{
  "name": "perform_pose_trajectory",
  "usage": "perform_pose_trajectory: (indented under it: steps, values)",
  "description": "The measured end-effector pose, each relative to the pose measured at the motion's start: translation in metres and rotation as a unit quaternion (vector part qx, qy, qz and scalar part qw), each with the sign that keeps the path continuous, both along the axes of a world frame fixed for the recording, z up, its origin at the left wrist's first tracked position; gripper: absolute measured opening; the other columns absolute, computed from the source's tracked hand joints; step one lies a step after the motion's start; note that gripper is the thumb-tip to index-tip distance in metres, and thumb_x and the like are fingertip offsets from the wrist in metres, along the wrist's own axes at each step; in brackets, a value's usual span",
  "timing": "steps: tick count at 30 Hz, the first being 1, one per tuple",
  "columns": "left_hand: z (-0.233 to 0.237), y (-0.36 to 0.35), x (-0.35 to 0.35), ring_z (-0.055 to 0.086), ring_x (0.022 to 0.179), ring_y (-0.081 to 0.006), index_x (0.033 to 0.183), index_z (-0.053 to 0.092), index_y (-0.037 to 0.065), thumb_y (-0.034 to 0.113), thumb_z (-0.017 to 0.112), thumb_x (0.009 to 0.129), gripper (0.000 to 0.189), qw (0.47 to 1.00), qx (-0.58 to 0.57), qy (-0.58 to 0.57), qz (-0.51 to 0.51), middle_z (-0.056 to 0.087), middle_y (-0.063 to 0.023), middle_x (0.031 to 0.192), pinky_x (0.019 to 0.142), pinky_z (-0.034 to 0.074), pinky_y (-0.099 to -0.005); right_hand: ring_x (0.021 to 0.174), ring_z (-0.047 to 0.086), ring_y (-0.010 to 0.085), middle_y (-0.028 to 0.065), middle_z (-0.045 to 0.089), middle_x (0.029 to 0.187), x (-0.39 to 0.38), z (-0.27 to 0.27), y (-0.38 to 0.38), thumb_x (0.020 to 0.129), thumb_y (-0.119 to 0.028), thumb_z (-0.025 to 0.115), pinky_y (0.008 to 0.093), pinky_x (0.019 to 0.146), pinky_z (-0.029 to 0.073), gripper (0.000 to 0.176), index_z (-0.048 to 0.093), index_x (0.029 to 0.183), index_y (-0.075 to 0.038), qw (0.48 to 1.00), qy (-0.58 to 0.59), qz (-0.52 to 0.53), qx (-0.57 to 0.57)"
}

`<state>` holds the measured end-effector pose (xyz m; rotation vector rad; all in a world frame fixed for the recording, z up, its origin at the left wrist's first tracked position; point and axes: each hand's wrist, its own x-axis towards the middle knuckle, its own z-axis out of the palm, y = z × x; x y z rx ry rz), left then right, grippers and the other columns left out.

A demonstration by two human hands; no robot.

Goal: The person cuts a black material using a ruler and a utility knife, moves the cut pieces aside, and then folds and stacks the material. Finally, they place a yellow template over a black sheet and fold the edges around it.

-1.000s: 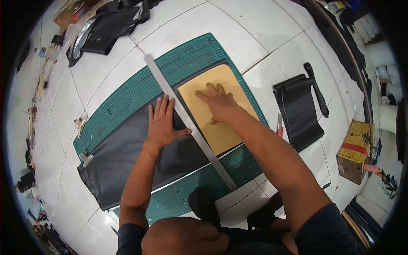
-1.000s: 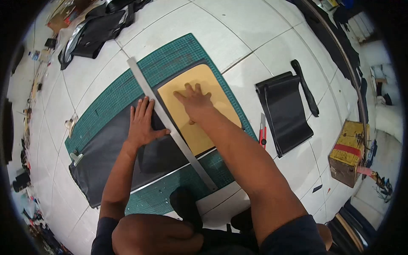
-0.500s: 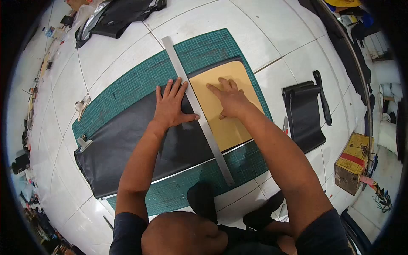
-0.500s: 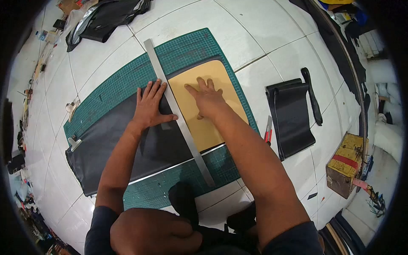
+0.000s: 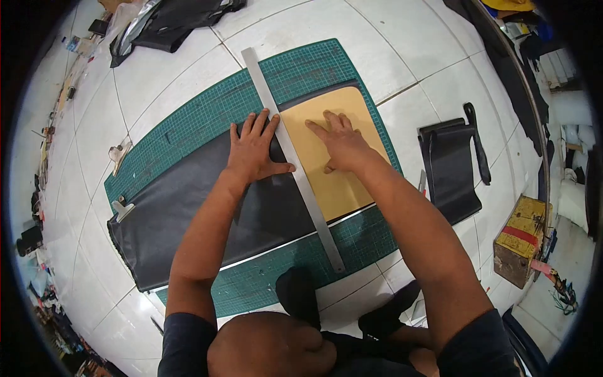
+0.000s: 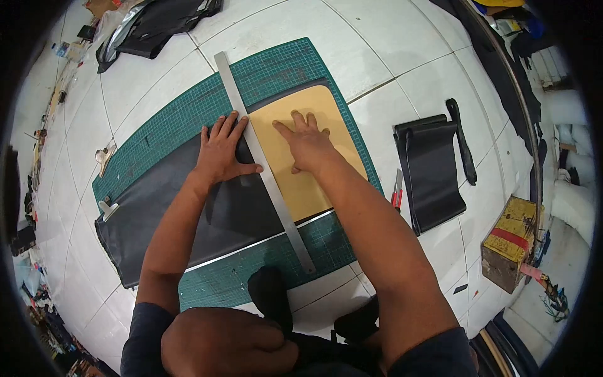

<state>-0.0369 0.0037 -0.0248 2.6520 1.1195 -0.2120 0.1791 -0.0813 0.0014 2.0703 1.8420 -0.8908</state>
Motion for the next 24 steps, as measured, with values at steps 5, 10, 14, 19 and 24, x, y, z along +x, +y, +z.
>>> perform_pose_trajectory:
  steps: [5, 10, 14, 19, 24]
  values:
    - [0.000, -0.004, 0.002, 0.027, 0.153, -0.0399, 0.159, 0.034, 0.011, 0.073, 0.085, 0.059, 0.128, 1.000, 0.030, 0.003, -0.005, 0.031, -0.0165, 0.164, 0.121, 0.020, -0.0682, 0.155, 0.019, 0.0432, 0.0144, 0.016, 0.169, 0.000, 0.003, 0.000, 0.067, -0.017, 0.094, 0.0656, 0.115, 0.038, 0.119, 0.026, 0.163, -0.033, 1.000, 0.006, 0.001, 0.000]
    - [-0.003, -0.012, 0.002, 0.031, 0.151, -0.0376, 0.154, 0.039, 0.004, 0.065, 0.087, 0.062, 0.120, 0.999, 0.032, -0.040, -0.013, 0.035, -0.0175, 0.162, 0.123, 0.024, -0.0601, 0.155, 0.019, 0.0425, 0.0140, 0.015, 0.170, 0.000, 0.001, -0.003, 0.069, -0.018, 0.094, 0.0654, 0.115, 0.037, 0.118, 0.025, 0.163, -0.034, 1.000, 0.001, 0.005, -0.001]
    - [-0.001, -0.011, 0.004, 0.025, 0.154, -0.0389, 0.156, 0.035, 0.001, 0.065, 0.086, 0.064, 0.123, 1.000, -0.020, 0.002, -0.001, 0.031, -0.0206, 0.164, 0.125, 0.021, -0.0560, 0.153, 0.023, 0.0435, 0.0155, 0.016, 0.168, 0.001, -0.001, -0.001, 0.065, -0.019, 0.096, 0.0570, 0.115, 0.043, 0.121, 0.025, 0.162, -0.034, 1.000, -0.012, 0.017, 0.008]
    - [0.015, -0.022, 0.016, 0.023, 0.155, -0.0375, 0.158, 0.023, -0.006, 0.070, 0.087, 0.058, 0.141, 0.996, -0.015, 0.087, -0.015, 0.026, -0.0226, 0.165, 0.125, 0.019, -0.0601, 0.154, 0.022, 0.0421, 0.0145, 0.017, 0.168, 0.001, -0.002, -0.002, 0.064, -0.018, 0.096, 0.0592, 0.115, 0.042, 0.122, 0.025, 0.162, -0.034, 1.000, -0.013, 0.007, 0.009]
    - [0.017, -0.023, 0.023, 0.022, 0.156, -0.0378, 0.158, 0.021, -0.007, 0.072, 0.087, 0.057, 0.144, 0.993, -0.019, 0.120, -0.007, 0.024, -0.0241, 0.166, 0.124, 0.018, -0.0623, 0.153, 0.023, 0.0420, 0.0146, 0.018, 0.167, 0.000, 0.000, -0.003, 0.064, -0.019, 0.096, 0.0586, 0.115, 0.042, 0.121, 0.026, 0.162, -0.034, 1.000, -0.017, 0.008, 0.015]
